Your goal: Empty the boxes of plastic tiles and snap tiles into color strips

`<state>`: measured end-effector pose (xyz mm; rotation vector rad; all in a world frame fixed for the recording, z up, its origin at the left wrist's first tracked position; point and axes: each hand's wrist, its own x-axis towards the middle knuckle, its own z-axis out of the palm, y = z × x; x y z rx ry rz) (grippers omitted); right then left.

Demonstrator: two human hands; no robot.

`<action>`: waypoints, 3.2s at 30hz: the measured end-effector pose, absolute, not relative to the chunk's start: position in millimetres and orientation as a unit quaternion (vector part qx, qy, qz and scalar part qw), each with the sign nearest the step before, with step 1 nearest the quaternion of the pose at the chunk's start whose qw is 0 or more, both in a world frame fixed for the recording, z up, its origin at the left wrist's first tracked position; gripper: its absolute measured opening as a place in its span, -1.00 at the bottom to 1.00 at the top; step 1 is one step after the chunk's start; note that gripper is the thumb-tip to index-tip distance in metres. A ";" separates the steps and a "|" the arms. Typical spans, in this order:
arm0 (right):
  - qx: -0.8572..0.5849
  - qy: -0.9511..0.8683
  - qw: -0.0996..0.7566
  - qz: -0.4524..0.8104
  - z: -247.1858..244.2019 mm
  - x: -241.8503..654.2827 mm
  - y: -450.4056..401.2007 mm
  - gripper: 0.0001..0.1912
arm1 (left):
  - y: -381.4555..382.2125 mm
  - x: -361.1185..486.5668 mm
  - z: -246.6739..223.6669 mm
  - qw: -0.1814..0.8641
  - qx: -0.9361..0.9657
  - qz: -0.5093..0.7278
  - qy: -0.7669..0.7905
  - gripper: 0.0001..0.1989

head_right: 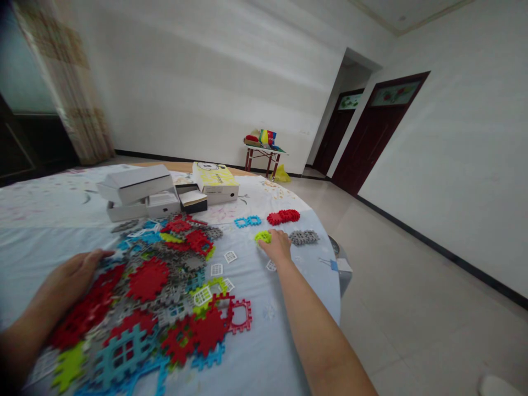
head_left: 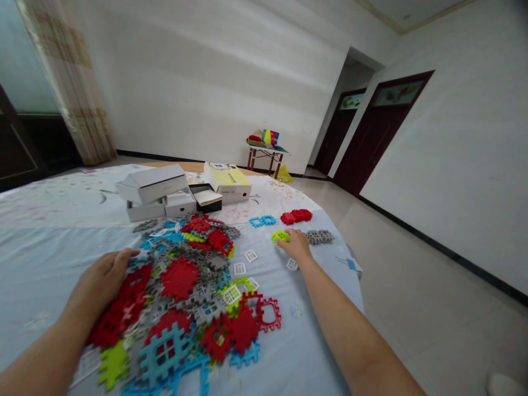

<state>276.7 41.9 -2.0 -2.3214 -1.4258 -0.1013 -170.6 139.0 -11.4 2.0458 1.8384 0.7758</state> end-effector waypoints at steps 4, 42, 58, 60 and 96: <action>-0.826 -0.524 0.205 -0.033 0.1 276.2 45.7 -0.31 | 139.6 -170.9 -12.3 0.140 0.708 0.281 0.633 -0.42; -0.701 -0.672 0.238 0.034 7.8 230.9 40.3 -0.58 | 138.2 -168.6 -10.1 0.130 0.716 0.272 0.630 -0.42; -0.646 -0.677 0.322 0.141 11.6 217.2 19.2 -0.86 | 142.3 -172.5 -17.4 0.127 0.713 0.274 0.633 -0.39; -0.653 -0.663 0.335 0.147 17.1 231.6 8.8 -0.84 | 143.1 -173.0 -18.5 0.127 0.715 0.271 0.632 -0.39; -0.488 -0.844 0.157 0.154 7.8 148.4 -34.1 0.13 | 124.5 -157.6 -7.2 0.117 0.716 0.314 0.612 -0.46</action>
